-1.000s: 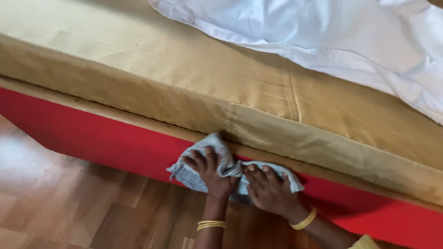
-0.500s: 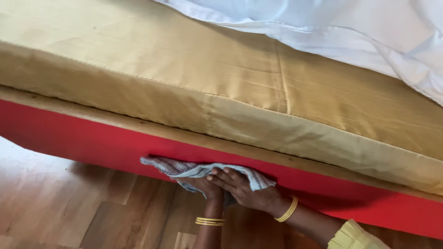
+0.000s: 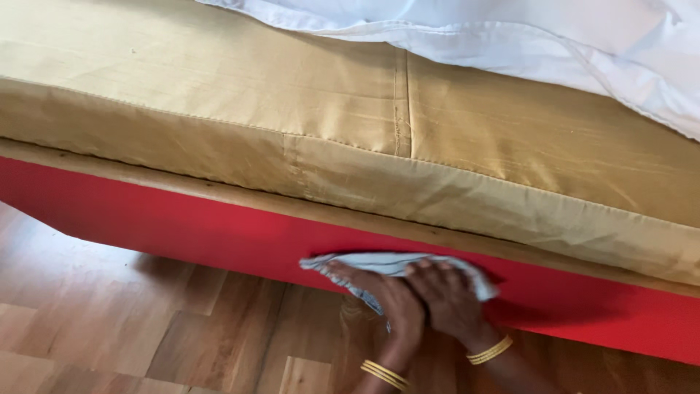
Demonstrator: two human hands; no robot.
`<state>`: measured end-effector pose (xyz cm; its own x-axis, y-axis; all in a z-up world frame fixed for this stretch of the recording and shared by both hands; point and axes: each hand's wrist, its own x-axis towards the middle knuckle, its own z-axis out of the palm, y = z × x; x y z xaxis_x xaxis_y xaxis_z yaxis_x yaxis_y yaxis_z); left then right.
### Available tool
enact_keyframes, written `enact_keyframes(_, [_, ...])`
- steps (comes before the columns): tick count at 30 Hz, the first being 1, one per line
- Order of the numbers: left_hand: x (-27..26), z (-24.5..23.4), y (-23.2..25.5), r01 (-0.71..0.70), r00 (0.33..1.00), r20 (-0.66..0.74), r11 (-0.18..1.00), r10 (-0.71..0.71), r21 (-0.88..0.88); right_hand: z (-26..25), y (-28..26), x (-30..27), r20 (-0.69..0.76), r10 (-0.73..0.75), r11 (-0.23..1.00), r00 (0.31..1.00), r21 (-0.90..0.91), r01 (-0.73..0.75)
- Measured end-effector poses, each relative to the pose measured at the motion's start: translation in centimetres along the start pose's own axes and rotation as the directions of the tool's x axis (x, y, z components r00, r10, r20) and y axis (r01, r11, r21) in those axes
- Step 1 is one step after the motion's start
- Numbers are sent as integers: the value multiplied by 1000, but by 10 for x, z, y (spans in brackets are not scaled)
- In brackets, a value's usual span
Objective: The person wipes the side of a bed frame using a cloth. They move along the length of the frame, cleaning the teal and red painted surfaces.
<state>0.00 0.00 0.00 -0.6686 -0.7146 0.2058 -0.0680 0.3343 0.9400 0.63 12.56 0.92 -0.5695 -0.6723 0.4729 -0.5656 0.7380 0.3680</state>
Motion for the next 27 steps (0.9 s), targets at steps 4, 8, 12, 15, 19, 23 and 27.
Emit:
enact_keyframes(4, [16,-33,33,-114,985,91,946,149,-304,-12,-7,17,-247,202,977,948,-19,-214])
enact_keyframes(8, [60,-46,19,-332,942,-28,923,333,-194,-20,-27,62,-313,148,984,938,-52,-172])
enact_keyframes(12, [98,-60,-15,-419,907,-92,905,412,-79,4,-55,90,-349,77,989,934,-93,-116])
enact_keyframes(15, [110,-64,-37,-389,917,-123,919,380,-61,24,-76,94,-359,56,990,931,-98,-97])
enact_keyframes(19, [120,-63,-62,-322,934,-179,945,308,-58,45,-97,98,-354,24,992,935,-105,-66])
enact_keyframes(23, [121,-61,-76,-168,971,-196,977,141,-130,54,-108,101,-306,-23,992,952,-125,-16])
enact_keyframes(27, [115,-54,-81,-75,980,-193,980,38,-186,52,-114,97,-234,-29,996,972,-87,9])
